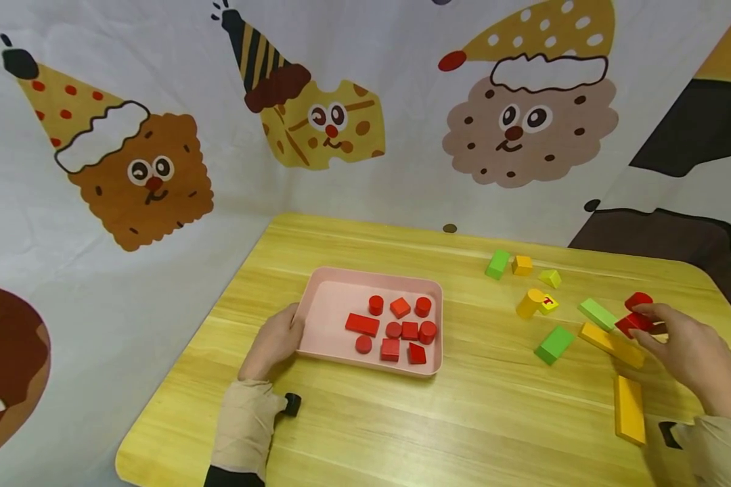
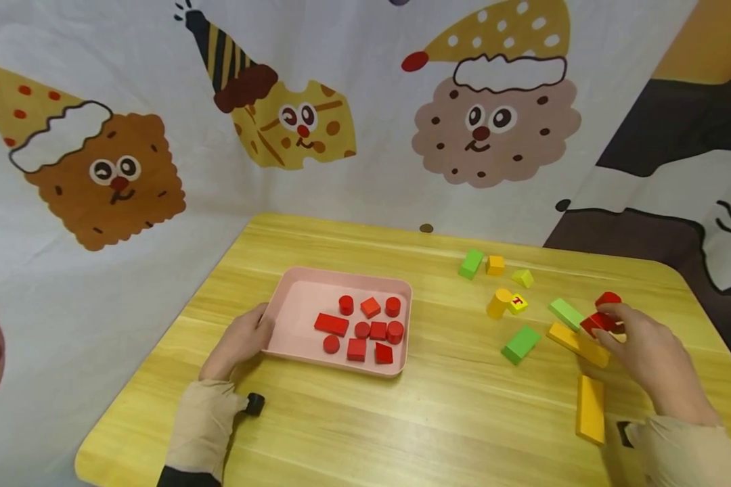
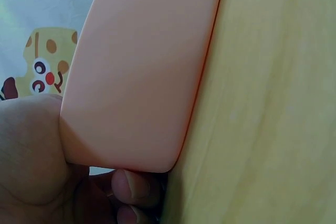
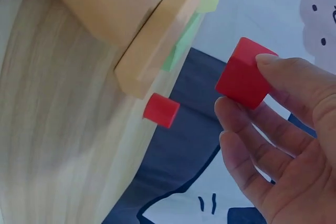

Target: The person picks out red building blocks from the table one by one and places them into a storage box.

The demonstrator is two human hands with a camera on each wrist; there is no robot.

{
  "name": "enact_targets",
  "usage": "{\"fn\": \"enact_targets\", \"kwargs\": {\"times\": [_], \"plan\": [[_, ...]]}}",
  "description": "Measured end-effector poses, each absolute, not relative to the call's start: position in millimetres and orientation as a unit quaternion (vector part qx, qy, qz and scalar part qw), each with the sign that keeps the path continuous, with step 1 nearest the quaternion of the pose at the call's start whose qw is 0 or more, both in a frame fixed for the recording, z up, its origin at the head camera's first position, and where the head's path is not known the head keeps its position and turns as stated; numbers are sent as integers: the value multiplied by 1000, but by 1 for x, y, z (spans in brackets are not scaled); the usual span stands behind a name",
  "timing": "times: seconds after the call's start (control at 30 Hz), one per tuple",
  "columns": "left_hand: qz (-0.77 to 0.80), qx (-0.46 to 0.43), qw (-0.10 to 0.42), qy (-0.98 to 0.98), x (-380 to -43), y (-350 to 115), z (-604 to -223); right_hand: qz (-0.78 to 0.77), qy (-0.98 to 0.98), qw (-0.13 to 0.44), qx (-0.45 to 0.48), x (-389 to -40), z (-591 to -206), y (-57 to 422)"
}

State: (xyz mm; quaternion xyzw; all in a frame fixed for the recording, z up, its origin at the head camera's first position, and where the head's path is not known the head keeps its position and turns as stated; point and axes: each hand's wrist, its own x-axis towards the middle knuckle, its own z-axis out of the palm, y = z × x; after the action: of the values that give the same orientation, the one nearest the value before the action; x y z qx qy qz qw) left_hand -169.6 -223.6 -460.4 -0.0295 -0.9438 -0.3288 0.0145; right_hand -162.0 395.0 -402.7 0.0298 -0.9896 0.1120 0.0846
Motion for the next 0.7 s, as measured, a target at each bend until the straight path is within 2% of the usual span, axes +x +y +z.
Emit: {"fn": "enact_targets", "kwargs": {"times": [0.27, 0.7], "plan": [[-337, -27, 12, -941, -169, -223, -461, 124, -989, 73, 33, -156, -402, 386], [-334, -29, 11, -942, -170, -223, -460, 126, -982, 99, 95, -160, -393, 359]]}}
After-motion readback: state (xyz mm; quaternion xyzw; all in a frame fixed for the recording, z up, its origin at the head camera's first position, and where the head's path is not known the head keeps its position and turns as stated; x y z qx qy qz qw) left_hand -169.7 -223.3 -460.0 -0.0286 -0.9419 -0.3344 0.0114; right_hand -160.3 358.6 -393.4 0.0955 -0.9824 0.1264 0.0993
